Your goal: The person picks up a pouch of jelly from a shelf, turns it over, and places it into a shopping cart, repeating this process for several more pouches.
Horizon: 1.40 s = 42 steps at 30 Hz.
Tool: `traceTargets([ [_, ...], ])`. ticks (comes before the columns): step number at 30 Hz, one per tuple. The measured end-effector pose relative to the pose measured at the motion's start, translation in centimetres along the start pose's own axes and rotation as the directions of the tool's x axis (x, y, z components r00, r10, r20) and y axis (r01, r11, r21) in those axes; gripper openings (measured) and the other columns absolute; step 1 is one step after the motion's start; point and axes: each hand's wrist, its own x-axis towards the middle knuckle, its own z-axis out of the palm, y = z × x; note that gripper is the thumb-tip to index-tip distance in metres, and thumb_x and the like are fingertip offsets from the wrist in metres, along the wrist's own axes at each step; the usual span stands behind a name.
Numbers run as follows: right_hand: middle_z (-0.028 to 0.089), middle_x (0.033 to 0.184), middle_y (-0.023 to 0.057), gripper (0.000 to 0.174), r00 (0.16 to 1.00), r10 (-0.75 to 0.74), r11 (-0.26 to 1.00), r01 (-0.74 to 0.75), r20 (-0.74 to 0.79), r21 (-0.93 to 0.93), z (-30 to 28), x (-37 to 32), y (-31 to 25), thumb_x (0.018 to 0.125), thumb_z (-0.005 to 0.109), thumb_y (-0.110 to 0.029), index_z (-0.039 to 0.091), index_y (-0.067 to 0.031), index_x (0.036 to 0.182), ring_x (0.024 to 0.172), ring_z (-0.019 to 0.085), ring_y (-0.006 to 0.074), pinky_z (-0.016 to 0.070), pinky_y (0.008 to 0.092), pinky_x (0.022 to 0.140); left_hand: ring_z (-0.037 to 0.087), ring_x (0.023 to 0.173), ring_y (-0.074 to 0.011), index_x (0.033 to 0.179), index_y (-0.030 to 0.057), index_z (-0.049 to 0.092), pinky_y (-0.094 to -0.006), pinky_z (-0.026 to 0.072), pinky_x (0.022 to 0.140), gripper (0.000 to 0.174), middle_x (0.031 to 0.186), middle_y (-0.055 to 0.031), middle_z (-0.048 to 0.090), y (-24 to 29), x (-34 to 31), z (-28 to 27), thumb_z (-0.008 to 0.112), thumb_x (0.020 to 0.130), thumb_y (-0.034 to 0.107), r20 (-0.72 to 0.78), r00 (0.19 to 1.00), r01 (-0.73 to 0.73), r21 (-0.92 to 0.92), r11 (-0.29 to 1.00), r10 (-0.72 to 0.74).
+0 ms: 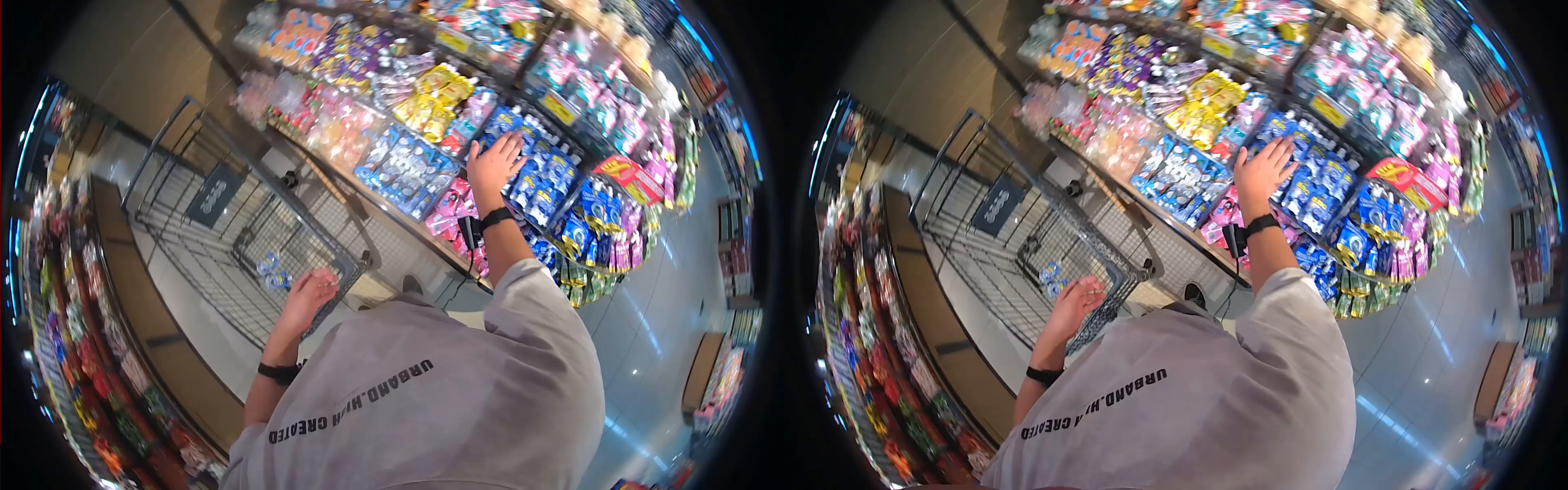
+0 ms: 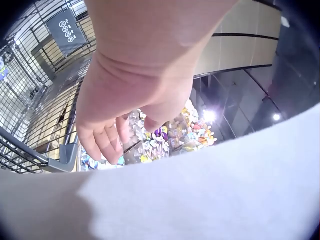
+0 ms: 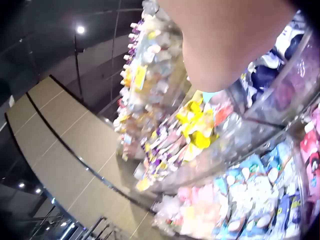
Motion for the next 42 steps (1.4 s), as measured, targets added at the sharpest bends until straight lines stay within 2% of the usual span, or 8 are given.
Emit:
traceTargets([
  [8, 0.041, 0.144, 0.0271, 0.076, 0.595, -0.732, 0.601, 0.333, 0.332, 0.727, 0.4, -18.4, -12.9, 0.091, 0.06, -0.042, 0.035, 0.0079, 0.142, 0.132, 0.042, 0.0425, 0.0358, 0.0483, 0.109, 0.063, 0.096, -0.0167, 0.107, 0.0091, 0.059, -0.0295, 0.0503, 0.085, 0.029, 0.105, -0.0034, 0.063, -2.7, 2.4, -5.5, 0.059, 0.095, 0.036, -0.178, 0.984, 0.005, -0.075, 0.997, -0.019],
  [15, 0.064, 0.118, 0.0255, 0.063, 0.132, -0.519, 0.843, 0.246, 0.845, 0.479, -0.5, -25.2, -23.8, 0.096, 0.048, -0.047, 0.039, -0.0004, 0.138, 0.105, 0.065, 0.0399, 0.0504, 0.0506, 0.088, 0.061, 0.094, -0.0155, 0.097, 0.0135, 0.06, -0.0317, 0.048, 0.087, 0.017, 0.101, 0.0, 0.062, -4.4, 5.6, -12.2, 0.058, 0.091, 0.029, -0.315, 0.942, 0.053, -0.19, 0.98, -0.112],
  [20, 0.071, 0.086, 0.0195, 0.033, 0.438, -0.433, 0.899, 0.272, 0.788, 0.343, -0.2, -28.8, -25.2, 0.101, 0.043, -0.035, 0.056, -0.0043, 0.106, 0.078, 0.069, 0.0394, 0.0529, 0.0513, 0.071, 0.062, 0.083, -0.0188, 0.107, 0.0002, 0.06, -0.0337, 0.0497, 0.075, 0.034, 0.097, -0.0073, 0.064, -7.1, 9.6, -17.2, 0.058, 0.091, 0.03, -0.402, 0.906, 0.074, -0.149, 0.986, -0.129],
  [25, 0.07, 0.08, 0.019, 0.032, 0.491, -0.47, 0.877, 0.353, 0.734, 0.326, 1.7, -29.7, -25.0, 0.1, 0.044, -0.035, 0.056, -0.0059, 0.104, 0.073, 0.068, 0.0398, 0.0529, 0.0512, 0.067, 0.067, 0.092, -0.0345, 0.106, -0.0067, 0.065, -0.0418, 0.052, 0.081, 0.043, 0.097, -0.0211, 0.07, -9.3, 13.9, -22.8, 0.055, 0.09, 0.032, -0.43, 0.901, 0.203, 0.547, 0.812, 0.065],
  [33, 0.069, 0.076, 0.0197, 0.032, 0.503, -0.42, 0.901, 0.33, 0.755, 0.281, 2.0, -29.9, -25.0, 0.099, 0.045, -0.037, 0.057, -0.0078, 0.102, 0.071, 0.067, 0.0405, 0.052, 0.0524, 0.065, 0.062, 0.111, -0.0397, 0.108, -0.0003, 0.067, -0.0449, 0.0515, 0.091, 0.033, 0.115, -0.0233, 0.066, -12.1, 20.9, -28.3, 0.053, 0.089, 0.022, -0.647, 0.753, 0.606, 0.611, 0.51, -0.119],
  [38, 0.067, 0.07, 0.0193, 0.03, 0.497, -0.383, 0.916, 0.31, 0.779, 0.253, 1.5, -29.7, -25.4, 0.098, 0.048, -0.037, 0.058, -0.009, 0.104, 0.063, 0.066, 0.04, 0.051, 0.0527, 0.059, 0.064, 0.097, -0.0376, 0.1, 0.001, 0.066, -0.0461, 0.0516, 0.083, 0.024, 0.103, -0.0204, 0.067, -21.0, 24.8, -35.9, 0.055, 0.085, 0.016, -0.545, 0.829, 0.459, 0.792, 0.404, 0.127],
  [40, 0.066, 0.069, 0.02, 0.031, 0.494, -0.402, 0.914, 0.266, 0.771, 0.307, 1.5, -29.8, -24.9, 0.097, 0.049, -0.036, 0.059, -0.0076, 0.105, 0.061, 0.065, 0.0405, 0.051, 0.0523, 0.058, 0.062, 0.086, -0.0352, 0.088, 0.0031, 0.066, -0.045, 0.0505, 0.076, 0.017, 0.092, -0.0184, 0.064, -29.1, 28.4, -42.7, 0.055, 0.084, 0.015, -0.098, 0.925, 0.174, 0.968, -0.181, 0.366],
  [42, 0.066, 0.068, 0.018, 0.026, 0.482, -0.428, 0.902, 0.275, 0.764, 0.333, 1.9, -29.5, -24.6, 0.095, 0.052, -0.033, 0.057, -0.0084, 0.105, 0.059, 0.065, 0.0387, 0.0516, 0.0503, 0.056, 0.063, 0.085, -0.0305, 0.089, 0.0079, 0.066, -0.0413, 0.0506, 0.072, 0.013, 0.087, -0.0141, 0.064, -29.9, 30.7, -45.6, 0.055, 0.086, 0.015, -0.133, 0.95, 0.159, 0.984, -0.074, 0.281],
])
